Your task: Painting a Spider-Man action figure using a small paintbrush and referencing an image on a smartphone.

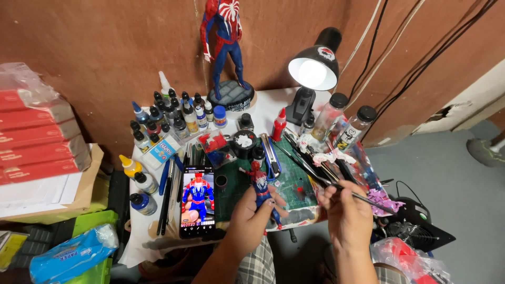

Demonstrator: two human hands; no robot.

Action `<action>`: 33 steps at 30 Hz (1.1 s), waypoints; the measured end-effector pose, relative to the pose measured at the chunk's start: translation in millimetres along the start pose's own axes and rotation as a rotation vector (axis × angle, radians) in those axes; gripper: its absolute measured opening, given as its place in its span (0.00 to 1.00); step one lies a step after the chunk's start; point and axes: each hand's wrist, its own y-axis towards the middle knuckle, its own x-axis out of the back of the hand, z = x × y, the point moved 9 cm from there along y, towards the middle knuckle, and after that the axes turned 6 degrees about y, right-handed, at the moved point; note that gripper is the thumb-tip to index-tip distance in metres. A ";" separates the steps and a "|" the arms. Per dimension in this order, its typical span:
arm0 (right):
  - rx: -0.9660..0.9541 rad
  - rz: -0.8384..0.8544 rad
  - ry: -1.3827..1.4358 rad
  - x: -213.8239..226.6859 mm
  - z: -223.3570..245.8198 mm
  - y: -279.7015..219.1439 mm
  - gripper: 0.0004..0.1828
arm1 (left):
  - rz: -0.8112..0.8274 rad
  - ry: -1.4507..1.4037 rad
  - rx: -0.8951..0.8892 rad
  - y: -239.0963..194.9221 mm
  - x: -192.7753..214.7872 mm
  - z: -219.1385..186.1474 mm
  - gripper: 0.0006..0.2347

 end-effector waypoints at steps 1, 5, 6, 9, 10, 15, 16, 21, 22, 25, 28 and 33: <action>-0.003 0.004 0.002 -11.4 7.3 -10.6 0.13 | -0.005 0.001 -0.002 -3.3 -3.6 -6.3 0.08; 0.146 0.238 0.065 -75.5 57.5 -60.2 0.06 | 0.065 -0.149 0.070 -21.9 -28.9 -14.9 0.08; 0.213 0.331 0.087 -95.6 74.6 -73.8 0.05 | 0.078 -0.177 0.058 -27.0 -35.2 -18.0 0.08; 0.349 0.463 -0.040 -122.8 99.8 -102.4 0.06 | 0.110 -0.189 0.196 -48.2 -50.4 -32.3 0.08; 0.348 0.459 -0.042 -123.1 99.8 -107.4 0.06 | 0.112 -0.189 0.200 -54.0 -54.9 -38.1 0.08; 0.502 0.514 -0.136 -116.8 111.5 -128.2 0.04 | 0.006 -0.046 0.395 -77.6 -58.2 -41.8 0.16; 0.502 0.514 -0.136 -117.3 113.5 -128.3 0.04 | 0.006 -0.045 0.395 -79.1 -56.3 -36.8 0.16; 0.538 0.617 -0.173 -126.5 123.4 -134.8 0.04 | 0.067 0.108 0.130 -75.8 -59.2 -48.1 0.13; 0.536 0.619 -0.171 -129.9 124.7 -138.8 0.04 | 0.065 0.108 0.130 -76.6 -58.2 -52.8 0.13; 0.507 0.515 -0.261 -129.6 122.3 -138.4 0.02 | 0.050 0.204 0.194 -78.5 -53.5 -53.7 0.15; 0.560 0.523 -0.274 -130.9 119.4 -138.7 0.02 | 0.055 0.216 0.141 -77.3 -53.3 -52.6 0.16; 0.578 0.421 -0.244 -125.9 117.0 -137.5 0.03 | 0.071 0.223 0.103 -75.5 -54.4 -54.2 0.15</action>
